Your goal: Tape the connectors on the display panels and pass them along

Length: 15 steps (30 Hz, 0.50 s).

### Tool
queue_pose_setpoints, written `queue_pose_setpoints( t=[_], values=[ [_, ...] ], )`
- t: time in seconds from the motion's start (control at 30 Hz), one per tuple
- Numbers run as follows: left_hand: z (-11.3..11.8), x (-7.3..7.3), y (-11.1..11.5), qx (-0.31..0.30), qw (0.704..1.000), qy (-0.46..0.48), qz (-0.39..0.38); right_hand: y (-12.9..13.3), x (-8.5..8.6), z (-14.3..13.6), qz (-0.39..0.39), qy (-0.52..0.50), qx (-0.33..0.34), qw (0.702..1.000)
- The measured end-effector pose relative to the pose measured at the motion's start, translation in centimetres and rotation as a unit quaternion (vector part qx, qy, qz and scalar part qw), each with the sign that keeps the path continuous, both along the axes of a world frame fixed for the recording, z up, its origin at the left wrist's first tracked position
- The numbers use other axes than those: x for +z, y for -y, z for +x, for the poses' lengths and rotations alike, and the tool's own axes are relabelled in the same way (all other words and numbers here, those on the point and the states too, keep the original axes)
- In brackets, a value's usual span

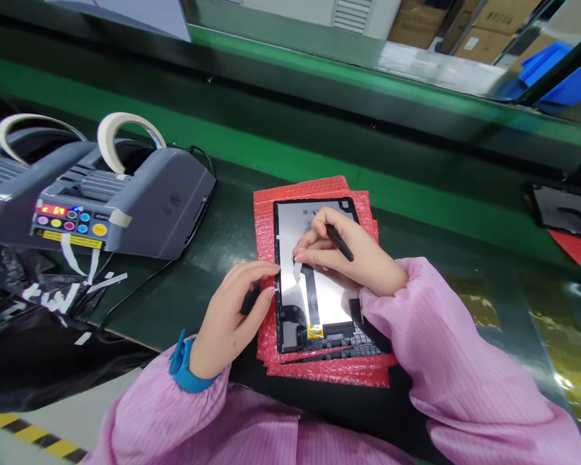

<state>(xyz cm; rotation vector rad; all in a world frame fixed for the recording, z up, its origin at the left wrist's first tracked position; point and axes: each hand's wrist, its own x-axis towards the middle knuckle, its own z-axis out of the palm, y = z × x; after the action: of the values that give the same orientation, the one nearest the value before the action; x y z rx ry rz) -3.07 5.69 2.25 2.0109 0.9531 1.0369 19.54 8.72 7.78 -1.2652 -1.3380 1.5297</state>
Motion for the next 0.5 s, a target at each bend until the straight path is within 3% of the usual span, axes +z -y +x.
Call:
queue_pose_setpoints(
  t=[0.17, 0.3, 0.43, 0.5],
  values=[
    [0.6, 1.0, -0.7, -0.066, 0.986, 0.089, -0.125, 0.7, 1.1, 0.0, -0.002, -0.043, -0.018, 0.999],
    [0.9, 1.2, -0.3, -0.097, 0.950, 0.169, -0.244, 1.2, 1.7, -1.0, 0.023, -0.050, 0.003, 0.998],
    [-0.1, 0.6, 0.4, -0.065, 0.919, 0.245, -0.302, 0.3, 3.1, -3.7, 0.064, -0.045, 0.054, 0.995],
    [-1.7, 0.1, 0.8, 0.017, 0.930, 0.240, -0.278, -1.4, 3.9, -5.9, 0.107, -0.023, 0.092, 0.990]
  ],
)
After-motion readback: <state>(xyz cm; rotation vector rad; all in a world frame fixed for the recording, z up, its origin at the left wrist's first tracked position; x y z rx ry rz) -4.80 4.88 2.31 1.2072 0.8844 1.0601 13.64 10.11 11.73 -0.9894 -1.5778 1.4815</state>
